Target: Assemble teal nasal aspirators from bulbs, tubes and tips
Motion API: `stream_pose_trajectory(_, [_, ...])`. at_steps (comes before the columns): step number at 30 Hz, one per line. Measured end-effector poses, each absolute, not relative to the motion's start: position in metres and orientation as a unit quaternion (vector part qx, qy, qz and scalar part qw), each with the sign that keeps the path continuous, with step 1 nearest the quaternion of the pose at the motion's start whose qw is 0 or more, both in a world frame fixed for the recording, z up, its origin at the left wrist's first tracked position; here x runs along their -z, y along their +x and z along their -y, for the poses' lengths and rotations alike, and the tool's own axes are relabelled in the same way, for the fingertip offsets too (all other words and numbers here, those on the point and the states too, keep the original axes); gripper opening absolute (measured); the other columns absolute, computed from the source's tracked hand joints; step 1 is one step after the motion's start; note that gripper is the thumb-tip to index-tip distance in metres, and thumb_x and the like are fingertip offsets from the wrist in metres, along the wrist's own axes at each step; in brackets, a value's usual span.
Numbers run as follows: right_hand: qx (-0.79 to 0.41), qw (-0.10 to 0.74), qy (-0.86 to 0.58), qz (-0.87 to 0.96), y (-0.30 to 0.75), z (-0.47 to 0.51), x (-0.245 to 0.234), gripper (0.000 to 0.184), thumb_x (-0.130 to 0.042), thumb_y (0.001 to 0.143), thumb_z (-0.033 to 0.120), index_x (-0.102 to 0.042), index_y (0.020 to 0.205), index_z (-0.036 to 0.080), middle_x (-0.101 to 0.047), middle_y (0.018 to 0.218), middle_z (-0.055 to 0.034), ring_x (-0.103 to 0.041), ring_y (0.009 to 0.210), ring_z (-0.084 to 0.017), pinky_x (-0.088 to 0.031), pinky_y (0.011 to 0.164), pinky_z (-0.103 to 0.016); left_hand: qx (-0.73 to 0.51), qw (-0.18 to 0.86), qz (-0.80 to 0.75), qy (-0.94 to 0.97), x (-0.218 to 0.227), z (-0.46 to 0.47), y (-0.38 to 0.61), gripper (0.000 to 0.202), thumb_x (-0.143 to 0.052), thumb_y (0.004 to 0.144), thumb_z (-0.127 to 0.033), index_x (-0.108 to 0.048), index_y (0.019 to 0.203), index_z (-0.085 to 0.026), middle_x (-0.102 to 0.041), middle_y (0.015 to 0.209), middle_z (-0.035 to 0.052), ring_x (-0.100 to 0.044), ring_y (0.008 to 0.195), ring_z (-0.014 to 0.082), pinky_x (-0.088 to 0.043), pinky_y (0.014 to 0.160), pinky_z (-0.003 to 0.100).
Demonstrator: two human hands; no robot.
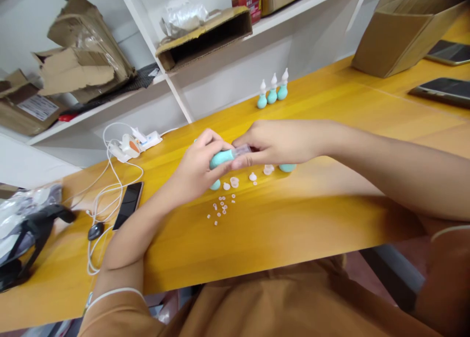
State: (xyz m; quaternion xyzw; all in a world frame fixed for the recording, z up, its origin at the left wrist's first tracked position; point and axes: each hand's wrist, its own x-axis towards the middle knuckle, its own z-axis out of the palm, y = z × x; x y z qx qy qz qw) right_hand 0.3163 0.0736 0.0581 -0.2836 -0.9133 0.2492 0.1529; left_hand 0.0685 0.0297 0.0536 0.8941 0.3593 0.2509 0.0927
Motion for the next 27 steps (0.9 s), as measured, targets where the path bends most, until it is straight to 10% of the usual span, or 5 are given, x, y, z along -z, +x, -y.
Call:
stream_pose_trajectory(14, [-0.191,0.295,-0.281,0.893,0.325,-0.058,-0.069,0.060,-0.057,0.110,0.057,-0.051,0.065,0.018,-0.040,0.053,0.0025,-0.033,0.055,-0.009,-0.022,0.059,-0.031,-0.355,0.144,-0.355,0.853,-0.062,-0.033,0.098,0.051,-0.088,0.093,-0.043,-0.062,0.134,-0.028,-0.072,0.090,-0.0031,-0.064,0.078,0.0142,-0.052,0.077,0.031])
stream_pose_trajectory(22, [-0.614,0.336,-0.038,0.713,0.343,-0.082,-0.043,0.060,-0.039,0.115,0.058,-0.022,0.067,0.025,-0.014,0.056,0.0086,-0.012,0.046,-0.008,-0.018,0.045,-0.026,-0.301,0.340,-0.259,0.852,-0.060,-0.048,0.103,0.056,-0.086,0.095,-0.043,-0.057,0.140,-0.027,-0.079,0.100,0.0023,-0.073,0.086,0.0159,-0.055,0.079,0.031])
stream_pose_trajectory(27, [-0.328,0.135,-0.347,0.868,0.380,-0.118,-0.060,0.056,-0.061,0.106,0.064,-0.056,0.074,0.019,-0.048,0.064,0.0014,-0.038,0.060,-0.011,-0.034,0.061,-0.026,-0.198,0.206,-0.357,0.889,-0.036,-0.074,0.106,0.035,-0.077,0.098,-0.020,-0.062,0.129,-0.021,-0.081,0.112,0.0046,-0.073,0.092,0.0168,-0.056,0.089,0.032])
